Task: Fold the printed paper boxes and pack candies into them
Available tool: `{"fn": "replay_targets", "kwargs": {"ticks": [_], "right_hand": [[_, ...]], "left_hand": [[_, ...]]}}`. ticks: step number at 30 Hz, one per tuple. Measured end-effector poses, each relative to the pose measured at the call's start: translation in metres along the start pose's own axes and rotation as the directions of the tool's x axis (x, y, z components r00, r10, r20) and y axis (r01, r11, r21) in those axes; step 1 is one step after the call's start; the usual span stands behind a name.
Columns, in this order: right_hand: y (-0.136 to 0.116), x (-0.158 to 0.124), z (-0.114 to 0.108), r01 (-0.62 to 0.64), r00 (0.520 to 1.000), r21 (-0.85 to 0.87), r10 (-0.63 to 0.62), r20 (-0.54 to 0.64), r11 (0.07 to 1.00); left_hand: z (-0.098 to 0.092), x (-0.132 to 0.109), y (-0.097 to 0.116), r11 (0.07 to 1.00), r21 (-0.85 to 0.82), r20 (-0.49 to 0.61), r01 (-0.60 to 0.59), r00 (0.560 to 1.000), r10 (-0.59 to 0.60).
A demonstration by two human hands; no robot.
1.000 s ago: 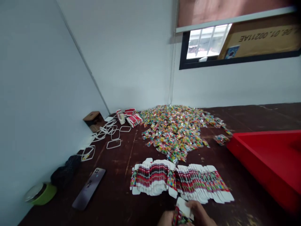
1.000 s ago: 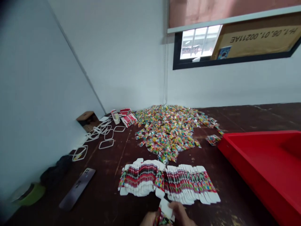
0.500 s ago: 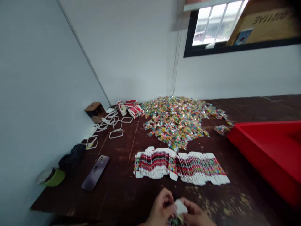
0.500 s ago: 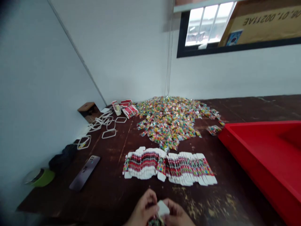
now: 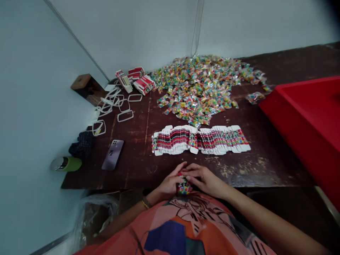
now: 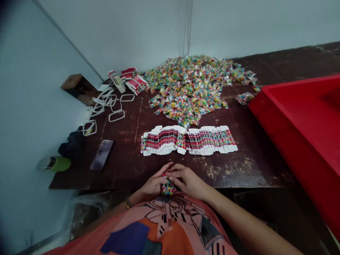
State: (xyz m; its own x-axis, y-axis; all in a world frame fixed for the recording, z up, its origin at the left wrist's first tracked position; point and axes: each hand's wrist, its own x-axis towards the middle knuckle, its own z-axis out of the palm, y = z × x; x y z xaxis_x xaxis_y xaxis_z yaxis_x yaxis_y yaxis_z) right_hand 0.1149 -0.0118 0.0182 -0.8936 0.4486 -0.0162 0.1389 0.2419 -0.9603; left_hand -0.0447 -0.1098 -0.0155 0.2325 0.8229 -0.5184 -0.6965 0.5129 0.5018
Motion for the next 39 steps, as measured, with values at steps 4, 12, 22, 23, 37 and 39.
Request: {"fn": "replay_targets", "kwargs": {"ticks": [4, 12, 22, 23, 37, 39], "right_hand": [[-0.006, 0.002, -0.011, 0.136, 0.989, -0.215, -0.119, 0.09, 0.967], [0.059, 0.105, -0.175, -0.31, 0.816, -0.434, 0.003, -0.578, 0.846], [0.043, 0.104, -0.183, -0.274, 0.775, -0.321, 0.01, -0.631, 0.907], [0.035, 0.094, -0.165, -0.226, 0.831, -0.291, 0.028, -0.556, 0.93], [-0.005, 0.031, -0.078, 0.084, 0.959, -0.381, -0.179, -0.219, 0.921], [-0.002, 0.024, -0.067, 0.026, 0.944, -0.097, -0.057, -0.326, 0.995]], "left_hand": [[0.002, 0.003, -0.002, 0.998, 0.061, -0.021, -0.005, 1.0, 0.007], [-0.018, -0.018, 0.064, 0.589, 0.808, -0.058, -0.022, 0.991, 0.117], [-0.017, -0.01, 0.083, 0.831, 0.556, -0.091, 0.02, 0.995, 0.038], [-0.011, 0.0, 0.078, 0.848, 0.53, -0.066, -0.019, 0.996, 0.064], [0.039, 0.046, 0.048, 0.855, 0.499, 0.029, -0.14, 0.989, 0.145], [0.038, 0.046, 0.047, 0.893, 0.435, -0.007, -0.112, 0.992, 0.127]]}}
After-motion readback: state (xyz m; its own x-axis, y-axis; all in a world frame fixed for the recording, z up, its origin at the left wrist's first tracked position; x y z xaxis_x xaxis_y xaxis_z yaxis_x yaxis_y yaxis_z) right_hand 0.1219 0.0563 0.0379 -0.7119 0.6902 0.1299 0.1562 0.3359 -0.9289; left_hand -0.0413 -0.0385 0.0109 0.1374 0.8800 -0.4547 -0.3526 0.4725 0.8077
